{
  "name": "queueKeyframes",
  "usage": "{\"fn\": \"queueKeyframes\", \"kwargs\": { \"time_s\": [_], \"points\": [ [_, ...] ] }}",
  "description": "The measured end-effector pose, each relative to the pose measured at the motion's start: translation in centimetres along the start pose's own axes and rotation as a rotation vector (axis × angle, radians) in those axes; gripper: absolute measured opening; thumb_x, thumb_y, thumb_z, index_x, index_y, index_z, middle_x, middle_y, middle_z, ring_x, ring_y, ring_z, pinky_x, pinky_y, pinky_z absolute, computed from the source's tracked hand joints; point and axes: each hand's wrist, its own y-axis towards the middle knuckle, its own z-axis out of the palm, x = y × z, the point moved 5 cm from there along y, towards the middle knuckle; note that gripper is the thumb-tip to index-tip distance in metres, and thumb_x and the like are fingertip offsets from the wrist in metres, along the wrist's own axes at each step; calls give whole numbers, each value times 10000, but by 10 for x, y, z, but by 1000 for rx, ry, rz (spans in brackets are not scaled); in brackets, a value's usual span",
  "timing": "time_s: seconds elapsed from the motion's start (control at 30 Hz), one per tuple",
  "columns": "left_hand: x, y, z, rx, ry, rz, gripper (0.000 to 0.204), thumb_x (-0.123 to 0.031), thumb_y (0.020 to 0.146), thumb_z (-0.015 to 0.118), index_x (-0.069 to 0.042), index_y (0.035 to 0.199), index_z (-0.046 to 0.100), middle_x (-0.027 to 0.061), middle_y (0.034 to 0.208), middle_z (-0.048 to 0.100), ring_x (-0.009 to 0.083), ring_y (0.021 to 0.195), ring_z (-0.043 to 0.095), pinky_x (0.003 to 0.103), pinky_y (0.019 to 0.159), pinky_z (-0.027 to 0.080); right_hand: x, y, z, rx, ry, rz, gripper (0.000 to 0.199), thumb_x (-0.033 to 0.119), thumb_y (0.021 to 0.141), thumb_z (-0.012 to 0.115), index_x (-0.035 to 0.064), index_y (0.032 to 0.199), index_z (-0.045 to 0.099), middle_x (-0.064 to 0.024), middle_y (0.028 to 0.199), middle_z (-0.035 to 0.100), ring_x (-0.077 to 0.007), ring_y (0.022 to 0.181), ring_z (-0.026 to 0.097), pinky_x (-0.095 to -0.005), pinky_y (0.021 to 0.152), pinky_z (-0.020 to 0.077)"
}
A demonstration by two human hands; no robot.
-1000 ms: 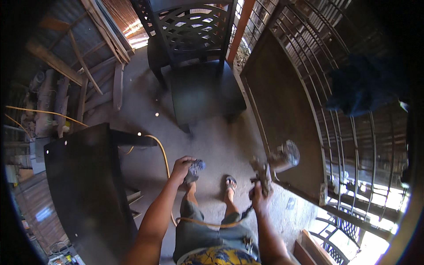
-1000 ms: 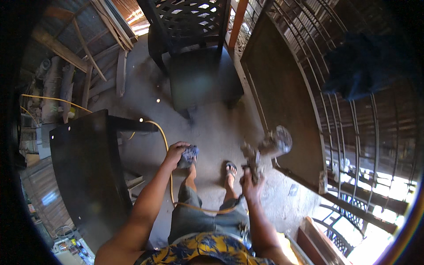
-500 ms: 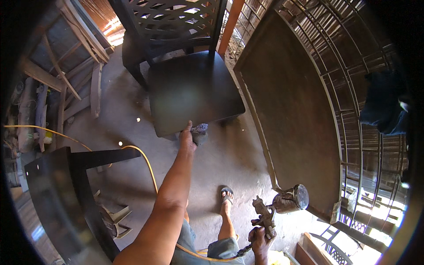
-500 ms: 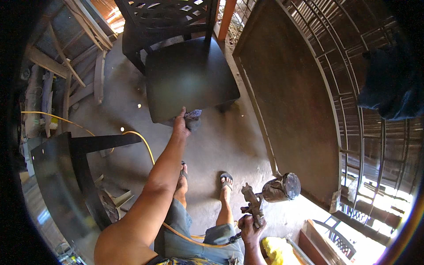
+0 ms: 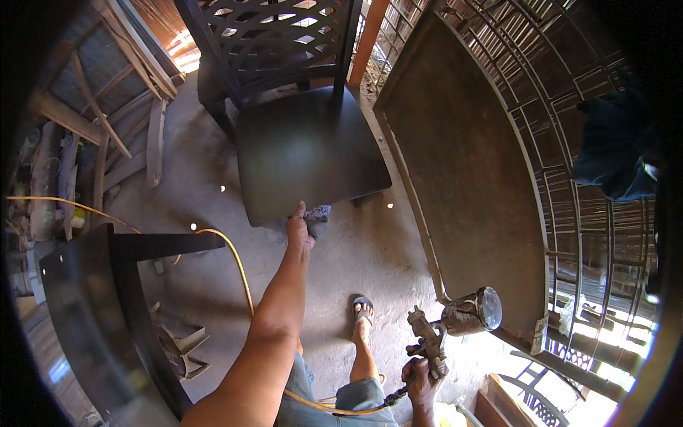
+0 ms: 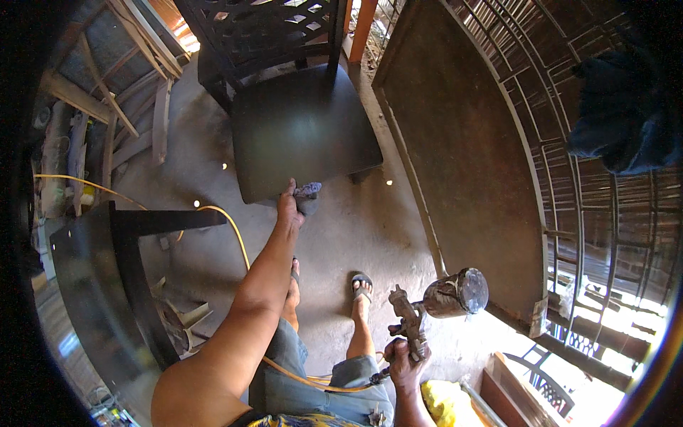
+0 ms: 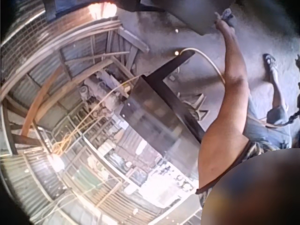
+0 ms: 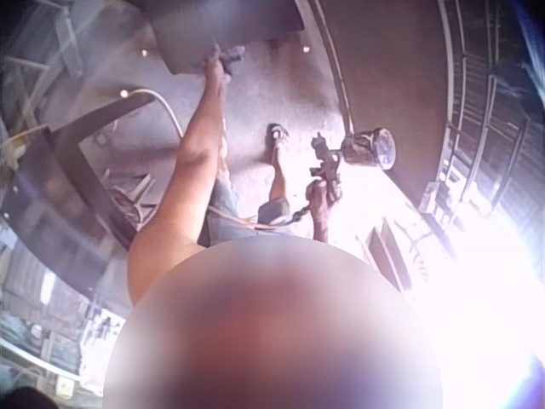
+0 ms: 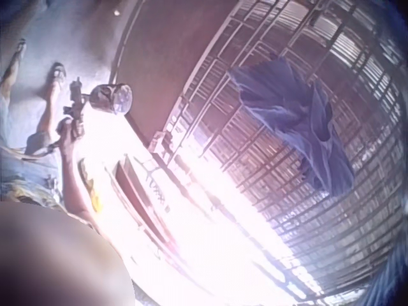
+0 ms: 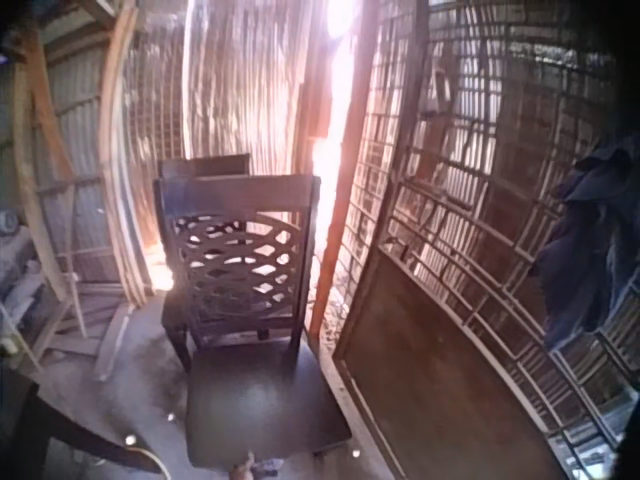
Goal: The person uses a spray gun to apply black paint to a large flat panel and then to a wooden chair. They move around the chair to cover the seat, legs, and backrest, repositioning the chair to reach different sides.
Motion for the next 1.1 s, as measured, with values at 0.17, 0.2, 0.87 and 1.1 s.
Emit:
{"fn": "queueKeyframes", "kwargs": {
  "time_s": [0.17,0.2,0.87,1.1],
  "points": [
    [14,-32,-19,54,-29,-100,369,-432,1083,599,-84,1178,677,78,942,783,232,703,738,377,588,597,1,-3,-1,0,14,-28,601,426,1028,688,-54,1373,577,-153,1073,724,-101,588,617,-249,498,467],
    [16,-42,-20,64,-51,-143,371,-436,1082,598,-87,1177,678,77,935,783,229,700,737,372,580,594,2,-3,-2,4,7,-41,619,452,1024,692,-50,1369,578,-157,1065,722,-112,556,607,-258,471,457],
    [-20,-200,-14,-7,-89,-164,267,-285,1094,592,-56,1215,658,108,1040,777,272,836,785,417,692,662,52,3,-1,15,75,-114,532,409,1031,684,-42,1298,589,-132,961,724,-107,538,597,-269,471,468],
    [-87,-187,46,-177,-47,16,275,-202,1001,749,-1,1177,681,106,1115,744,235,874,755,384,739,651,75,23,22,110,46,-174,641,481,1038,669,-54,1373,557,-192,1064,717,-131,481,579,-275,409,438]
  ]
}}
